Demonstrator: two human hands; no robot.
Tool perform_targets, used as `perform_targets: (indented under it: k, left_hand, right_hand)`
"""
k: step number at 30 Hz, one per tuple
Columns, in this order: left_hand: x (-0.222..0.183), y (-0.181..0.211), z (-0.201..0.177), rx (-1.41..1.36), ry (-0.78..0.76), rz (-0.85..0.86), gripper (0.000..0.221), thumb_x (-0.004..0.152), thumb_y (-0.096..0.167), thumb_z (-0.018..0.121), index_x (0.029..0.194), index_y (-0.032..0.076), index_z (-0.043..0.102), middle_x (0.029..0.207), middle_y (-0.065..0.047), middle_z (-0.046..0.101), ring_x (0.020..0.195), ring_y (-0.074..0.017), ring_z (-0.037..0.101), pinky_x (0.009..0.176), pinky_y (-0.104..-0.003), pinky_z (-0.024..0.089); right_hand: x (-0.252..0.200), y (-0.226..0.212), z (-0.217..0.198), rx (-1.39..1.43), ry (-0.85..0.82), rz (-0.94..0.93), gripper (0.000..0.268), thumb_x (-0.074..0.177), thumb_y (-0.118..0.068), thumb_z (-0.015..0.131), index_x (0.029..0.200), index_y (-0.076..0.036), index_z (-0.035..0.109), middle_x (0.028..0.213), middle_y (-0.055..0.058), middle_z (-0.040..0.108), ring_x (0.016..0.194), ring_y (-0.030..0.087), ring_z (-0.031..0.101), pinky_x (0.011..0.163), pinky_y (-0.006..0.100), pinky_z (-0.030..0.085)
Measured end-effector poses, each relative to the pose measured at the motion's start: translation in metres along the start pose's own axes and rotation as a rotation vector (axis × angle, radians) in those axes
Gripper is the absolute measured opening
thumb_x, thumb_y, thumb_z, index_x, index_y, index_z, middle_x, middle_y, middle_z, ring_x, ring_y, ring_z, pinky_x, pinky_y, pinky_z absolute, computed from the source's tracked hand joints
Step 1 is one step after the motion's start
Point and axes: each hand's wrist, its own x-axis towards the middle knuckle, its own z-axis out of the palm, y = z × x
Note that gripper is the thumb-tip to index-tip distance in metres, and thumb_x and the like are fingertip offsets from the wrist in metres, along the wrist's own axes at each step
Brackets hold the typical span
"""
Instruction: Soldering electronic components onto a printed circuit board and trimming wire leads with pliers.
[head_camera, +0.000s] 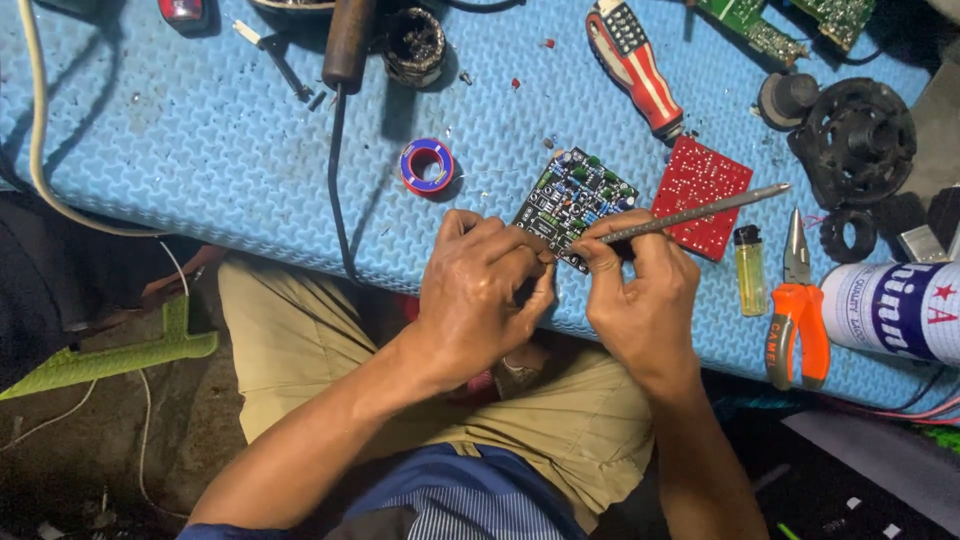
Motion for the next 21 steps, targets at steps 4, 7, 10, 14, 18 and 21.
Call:
perform_targets:
  k: [4,7,10,14,18,21]
  left_hand:
    - [-0.0013,-0.0022,0.002,-0.013,0.001,0.023,0.015,0.082,0.003,0.073,0.07,0.006,0.065,0.082,-0.007,0.072,0.068,-0.0275,0.064,0.074,-0.042,0.042]
    - [0.0001,-0.0004,0.001,-0.012,-0.001,0.023,0.016,0.082,0.003,0.073,0.069,0.006,0.064,0.081,-0.007,0.073,0.068,-0.0274,0.065,0.074,-0.042,0.042]
    - [0.0014,-0.0004,0.0009,-0.015,0.001,0.024,0.017,0.082,0.002,0.073,0.069,0.006,0.064,0.081,-0.007,0.073,0.068,-0.0272,0.065,0.073,-0.042,0.042]
    - [0.0006,-0.0017,0.0026,-0.006,0.015,0.027,0.017,0.081,0.002,0.073,0.068,0.007,0.063,0.079,-0.007,0.072,0.067,-0.0272,0.065,0.072,-0.042,0.041]
    - [-0.0009,-0.0027,0.005,0.001,0.039,0.027,0.019,0.08,0.002,0.074,0.067,0.008,0.062,0.08,-0.006,0.072,0.067,-0.0268,0.065,0.072,-0.041,0.042]
    - [-0.0004,-0.0026,0.0048,0.009,0.039,0.024,0.019,0.081,0.002,0.074,0.067,0.007,0.062,0.079,-0.006,0.072,0.067,-0.0267,0.065,0.072,-0.041,0.042]
  right_hand:
    - [-0.0019,-0.0007,-0.0004,-0.002,0.012,0.007,0.012,0.104,-0.009,0.069,0.093,-0.006,0.064,0.082,0.008,0.071,0.075,0.032,0.07,0.078,0.041,0.056]
    - [-0.0026,0.0005,-0.0002,-0.03,0.028,-0.005,0.012,0.105,-0.01,0.068,0.095,-0.005,0.064,0.082,0.009,0.071,0.077,0.034,0.07,0.078,0.043,0.056]
    - [-0.0033,0.0003,0.0002,-0.049,0.05,-0.008,0.012,0.106,-0.009,0.067,0.095,-0.005,0.063,0.083,0.009,0.07,0.076,0.033,0.07,0.078,0.043,0.056]
    - [-0.0008,-0.0028,-0.0023,0.038,0.056,0.003,0.012,0.106,-0.01,0.066,0.095,-0.006,0.064,0.083,0.007,0.071,0.075,0.029,0.07,0.078,0.039,0.056]
    - [-0.0014,-0.0012,-0.0004,0.049,0.018,0.001,0.01,0.102,-0.009,0.07,0.094,-0.007,0.065,0.082,0.007,0.071,0.073,0.029,0.07,0.077,0.04,0.056]
    - [-0.0009,-0.002,0.0004,0.037,-0.004,-0.01,0.011,0.103,-0.008,0.068,0.093,-0.006,0.065,0.081,0.007,0.071,0.074,0.032,0.07,0.077,0.041,0.056]
